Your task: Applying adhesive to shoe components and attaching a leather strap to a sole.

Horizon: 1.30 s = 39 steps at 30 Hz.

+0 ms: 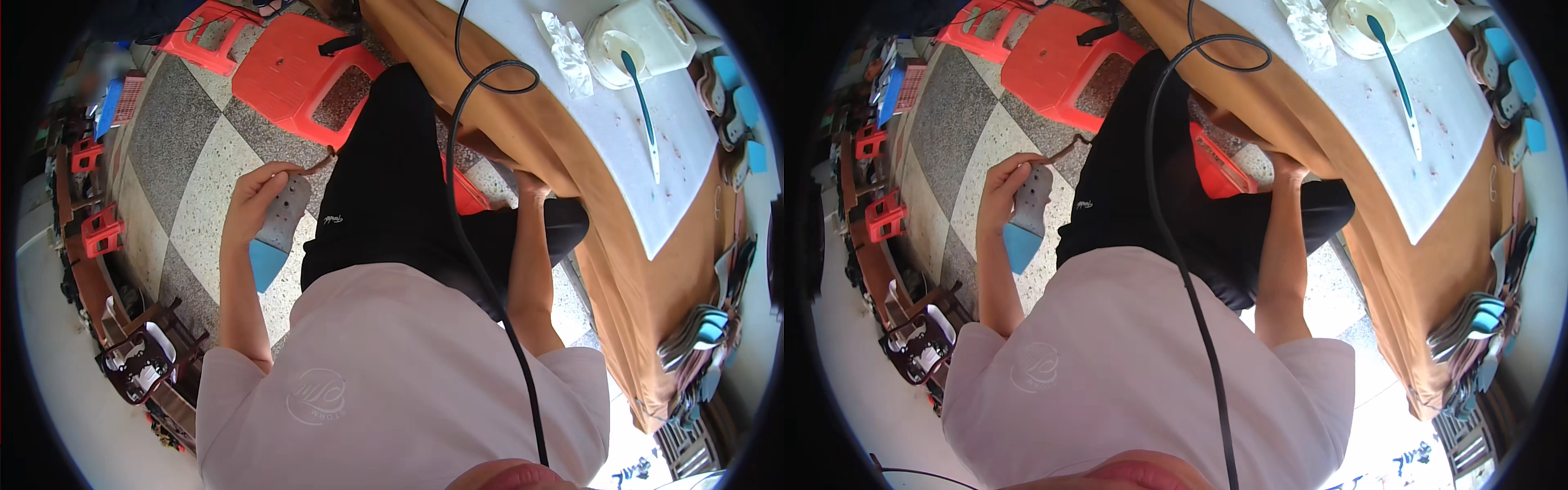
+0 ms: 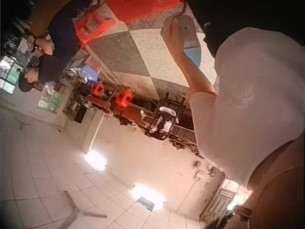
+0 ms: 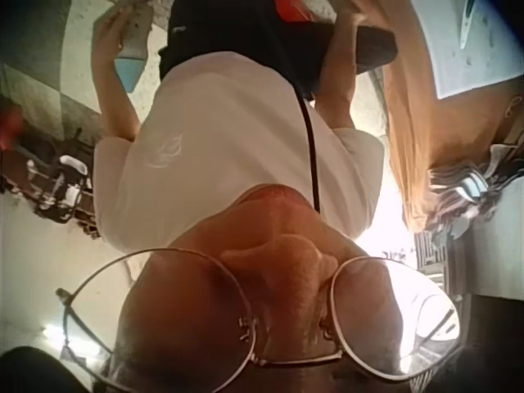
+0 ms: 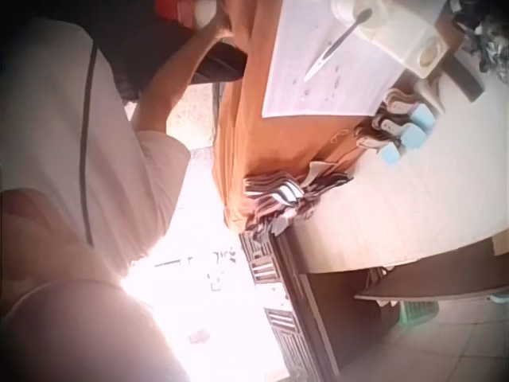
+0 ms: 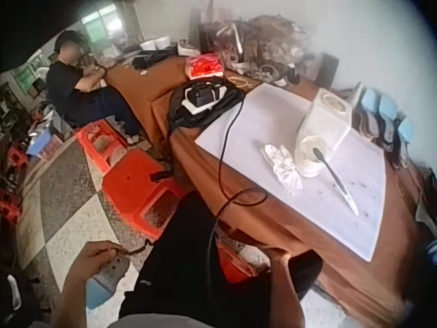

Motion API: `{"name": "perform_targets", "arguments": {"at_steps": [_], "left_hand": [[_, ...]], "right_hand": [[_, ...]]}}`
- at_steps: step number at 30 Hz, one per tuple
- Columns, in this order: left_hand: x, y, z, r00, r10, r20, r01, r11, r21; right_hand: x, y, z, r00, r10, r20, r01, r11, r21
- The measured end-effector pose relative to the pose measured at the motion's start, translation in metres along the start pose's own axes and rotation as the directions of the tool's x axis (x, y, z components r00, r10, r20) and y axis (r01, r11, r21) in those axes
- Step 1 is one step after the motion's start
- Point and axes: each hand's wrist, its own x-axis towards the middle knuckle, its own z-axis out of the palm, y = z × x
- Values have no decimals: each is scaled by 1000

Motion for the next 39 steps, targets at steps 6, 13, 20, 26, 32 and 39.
{"name": "perform_targets", "arguments": {"at_steps": [6,13,20,26,32,39], "left_hand": [[4,1,-3,996,25,90,-26,1000,13],[8,-4,-13,991,71,109,-73,997,8],[-2,-15,-24,994,90,69,-93,995,44],[-12,-29,-33,999,40,26,-39,999,-14],[-2,-32,-29,999,31,44,-30,999,-23],[24,-24,-21,983,103,149,-114,991,68]], "right_hand": [[31,-12,-15,929,-10,370,-27,995,96],[70,22,-15,811,177,557,-231,973,27],[92,87,5,826,285,486,-281,956,-83],[139,56,20,841,356,408,-312,935,-171],[133,68,40,872,381,307,-364,924,-113],[86,101,61,853,240,464,-376,898,228]]}}
